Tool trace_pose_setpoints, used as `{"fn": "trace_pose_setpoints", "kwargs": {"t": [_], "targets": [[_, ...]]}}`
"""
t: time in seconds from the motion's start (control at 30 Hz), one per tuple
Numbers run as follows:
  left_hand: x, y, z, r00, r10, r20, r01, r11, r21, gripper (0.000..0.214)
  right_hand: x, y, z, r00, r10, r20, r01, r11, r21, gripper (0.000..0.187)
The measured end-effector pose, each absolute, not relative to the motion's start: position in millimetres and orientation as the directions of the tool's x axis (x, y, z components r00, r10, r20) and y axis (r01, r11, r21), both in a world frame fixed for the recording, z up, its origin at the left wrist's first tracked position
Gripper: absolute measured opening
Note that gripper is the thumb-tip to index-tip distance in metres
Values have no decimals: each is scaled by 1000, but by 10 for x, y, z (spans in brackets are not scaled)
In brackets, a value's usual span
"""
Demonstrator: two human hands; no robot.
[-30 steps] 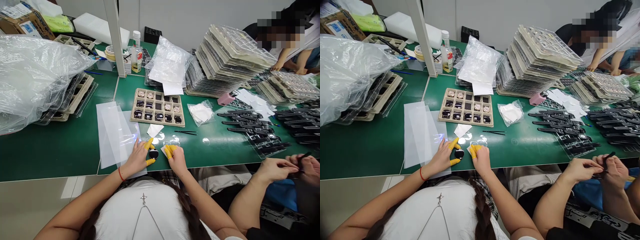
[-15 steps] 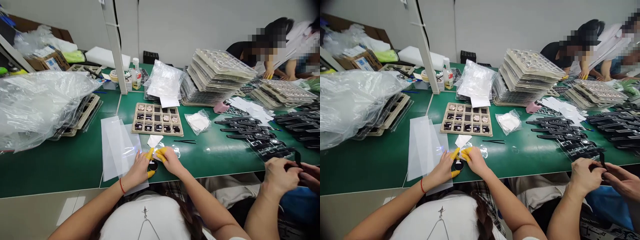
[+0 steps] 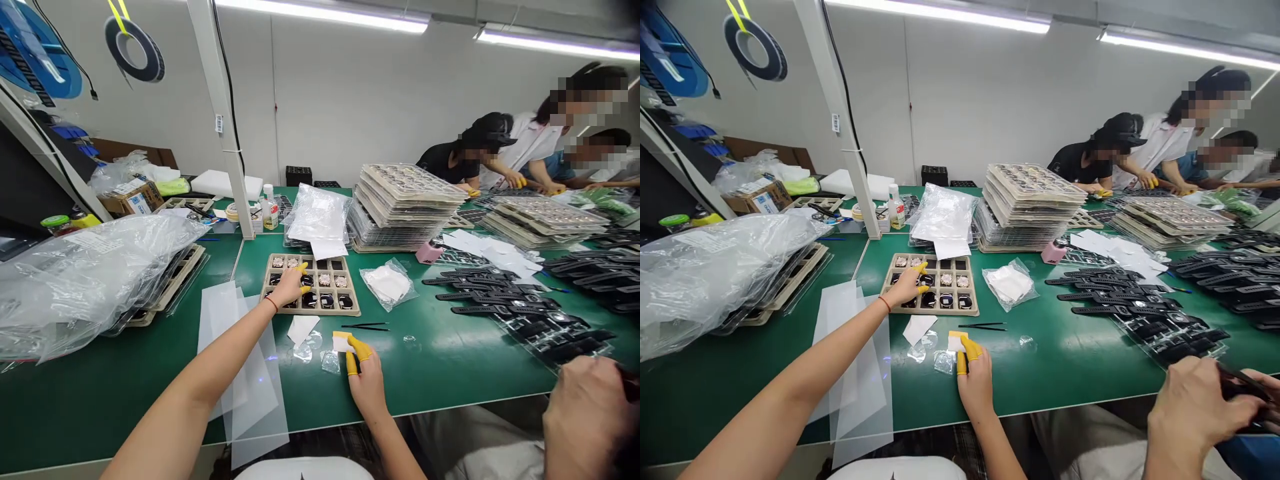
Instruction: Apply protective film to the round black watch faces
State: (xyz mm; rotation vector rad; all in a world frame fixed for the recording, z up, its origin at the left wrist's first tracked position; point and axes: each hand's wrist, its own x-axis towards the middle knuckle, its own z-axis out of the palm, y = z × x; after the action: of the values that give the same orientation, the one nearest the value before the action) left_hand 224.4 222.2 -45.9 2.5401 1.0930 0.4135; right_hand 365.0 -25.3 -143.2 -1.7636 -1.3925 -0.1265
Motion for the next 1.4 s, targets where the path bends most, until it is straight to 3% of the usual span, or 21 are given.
{"fn": "trace_pose_setpoints", "kwargs": {"t": [0.27,0.4,0.63,0.73,0.83,0.93,1.0,1.07,1.13,1.2,1.27,1.33,1.4], "targets": [[2739,2323,-628,645,760,84,706,-634,317,31,3687,-197,-1399,437,705,559,785,4,-619,28],[3073,2237,-620,629,777,10,745,-607,278,28,3678,-189,-1395,424,712,559,788,14,-616,27],[3132,2223,-445,615,788,-30,741,-565,364,24,3674,-233,-1320,460,723,515,718,39,-695,27],[2857,1901,-349,690,720,77,630,-650,425,11,3706,-246,-1284,519,746,417,582,49,-812,27],[2464,1372,-340,772,617,155,492,-733,470,21,3651,-226,-1167,561,799,216,340,15,-940,32],[2059,897,-437,830,516,212,348,-776,526,23,3466,-159,-974,428,903,-29,13,-38,-999,41],[1821,698,-543,789,559,256,318,-728,607,24,3314,-97,-864,264,957,-116,-156,-77,-985,40],[1622,579,-654,709,679,191,353,-576,738,34,3179,-44,-812,172,974,-149,-233,-107,-966,35],[1471,501,-741,692,722,12,358,-357,863,59,3077,-19,-813,141,975,-172,-229,-137,-964,33],[1377,439,-788,722,681,-118,329,-189,925,71,3001,-20,-834,123,980,-157,-127,-141,-982,28],[1334,391,-812,721,680,-137,287,-113,951,61,2946,-29,-839,129,991,-34,134,-52,-990,16],[1319,366,-838,690,715,-115,238,-74,968,46,2922,-23,-816,78,986,147,430,100,-897,9],[1303,368,-879,666,737,-118,176,0,984,41,2948,15,-782,-27,974,223,548,202,-812,9]]}}
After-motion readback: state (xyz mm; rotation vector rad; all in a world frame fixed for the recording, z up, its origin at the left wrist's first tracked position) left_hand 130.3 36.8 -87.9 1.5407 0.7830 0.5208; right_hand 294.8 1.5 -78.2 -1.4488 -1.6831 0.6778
